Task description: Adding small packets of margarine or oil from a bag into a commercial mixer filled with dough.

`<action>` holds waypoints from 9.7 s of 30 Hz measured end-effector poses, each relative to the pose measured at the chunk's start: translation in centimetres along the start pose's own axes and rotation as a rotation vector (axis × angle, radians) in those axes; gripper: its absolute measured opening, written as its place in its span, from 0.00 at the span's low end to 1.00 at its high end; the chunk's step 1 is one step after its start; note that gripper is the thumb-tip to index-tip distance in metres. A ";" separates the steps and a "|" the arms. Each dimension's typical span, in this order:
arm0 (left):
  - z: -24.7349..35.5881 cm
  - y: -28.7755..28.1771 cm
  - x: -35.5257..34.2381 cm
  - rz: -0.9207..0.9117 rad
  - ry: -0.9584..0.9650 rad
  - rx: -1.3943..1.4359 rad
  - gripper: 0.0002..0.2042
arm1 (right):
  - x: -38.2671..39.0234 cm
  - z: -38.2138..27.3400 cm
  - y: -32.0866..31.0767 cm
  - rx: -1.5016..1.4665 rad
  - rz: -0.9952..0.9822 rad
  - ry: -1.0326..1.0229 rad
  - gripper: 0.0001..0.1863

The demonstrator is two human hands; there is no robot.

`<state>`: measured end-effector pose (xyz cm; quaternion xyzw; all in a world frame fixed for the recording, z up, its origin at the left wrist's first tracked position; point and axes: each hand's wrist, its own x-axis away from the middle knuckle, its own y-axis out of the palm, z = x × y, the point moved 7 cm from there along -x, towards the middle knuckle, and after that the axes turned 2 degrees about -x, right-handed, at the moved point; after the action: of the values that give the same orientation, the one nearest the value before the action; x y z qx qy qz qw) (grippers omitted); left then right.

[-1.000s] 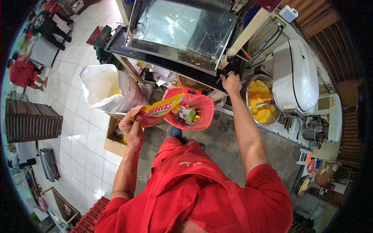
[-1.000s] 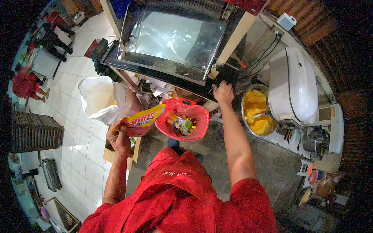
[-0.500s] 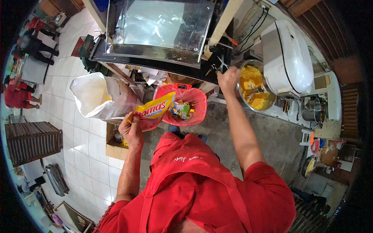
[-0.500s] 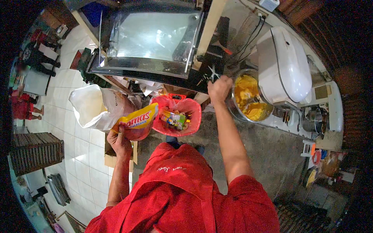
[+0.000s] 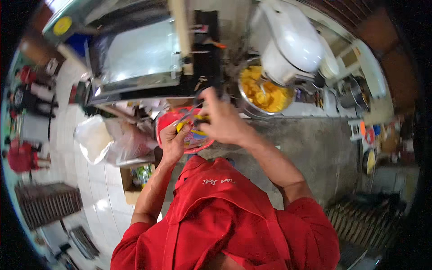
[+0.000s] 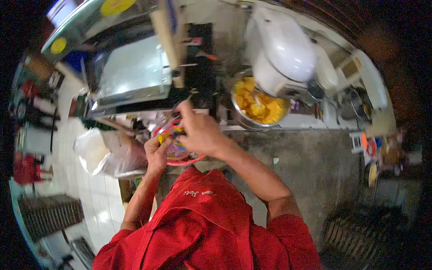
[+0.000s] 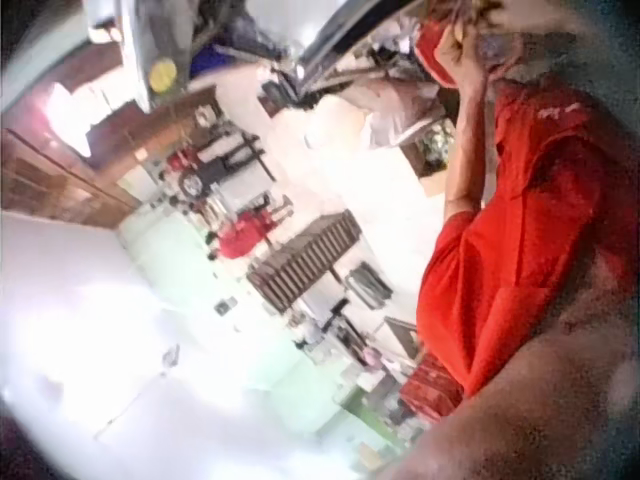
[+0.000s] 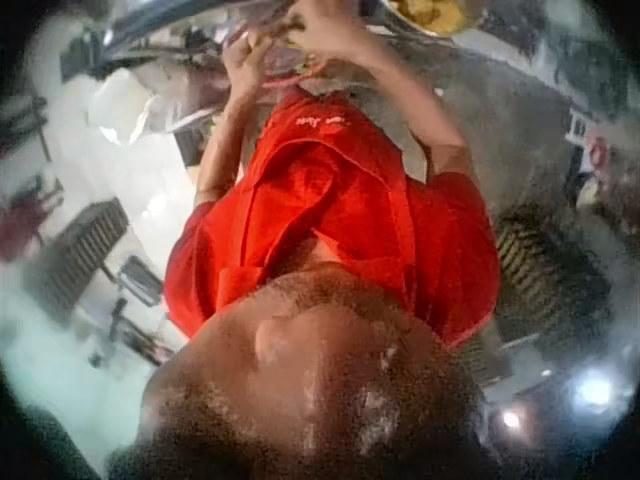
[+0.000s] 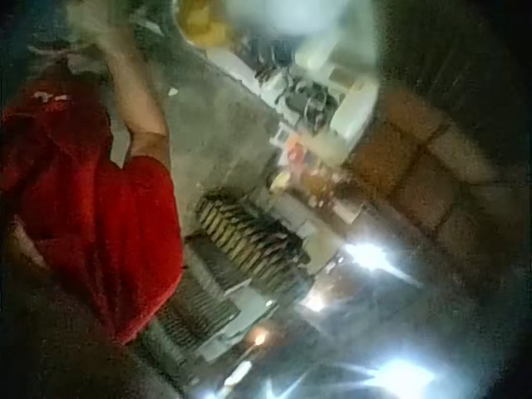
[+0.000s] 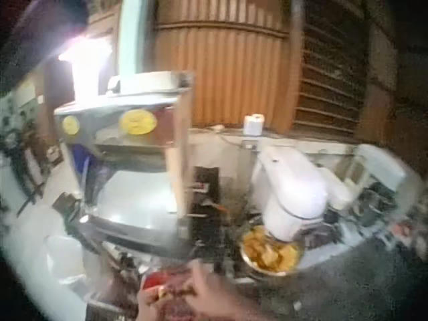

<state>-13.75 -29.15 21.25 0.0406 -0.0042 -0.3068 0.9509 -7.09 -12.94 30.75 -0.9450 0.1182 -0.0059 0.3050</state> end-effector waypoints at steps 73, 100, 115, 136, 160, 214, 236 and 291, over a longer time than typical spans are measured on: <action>1.5 29.8 2.8 -0.983 -0.179 0.481 0.19 | 42.0 -1.7 -11.3 -0.009 1.342 0.526 0.27; 0.9 30.9 2.4 -1.006 -0.344 0.508 0.14 | 41.4 1.3 -13.6 0.105 0.834 0.700 0.22; 1.0 30.8 2.6 -0.973 -0.398 0.474 0.12 | 40.7 3.7 -14.7 -0.202 0.811 0.666 0.16; 1.0 31.9 3.4 -1.107 -0.386 0.416 0.13 | 38.6 0.6 -15.9 0.144 0.757 0.565 0.18; 1.6 31.6 4.0 -1.021 -0.373 0.401 0.12 | 40.6 2.5 -14.9 -0.197 0.822 0.611 0.16; 2.2 27.3 6.5 -0.591 -0.202 0.159 0.12 | 30.0 7.5 -20.1 0.043 0.322 0.448 0.16; 1.1 25.0 11.0 -0.077 -0.175 0.038 0.11 | 22.6 10.3 -21.4 -0.040 -0.103 -0.021 0.20; 1.4 20.9 11.7 -0.055 -0.317 -0.064 0.12 | 14.8 10.8 -13.8 -0.225 -0.523 0.078 0.17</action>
<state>7.90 -19.14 24.13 -0.0385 -0.1435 -0.3353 0.9303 11.20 0.75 28.99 -0.9704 -0.1179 -0.1074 0.1815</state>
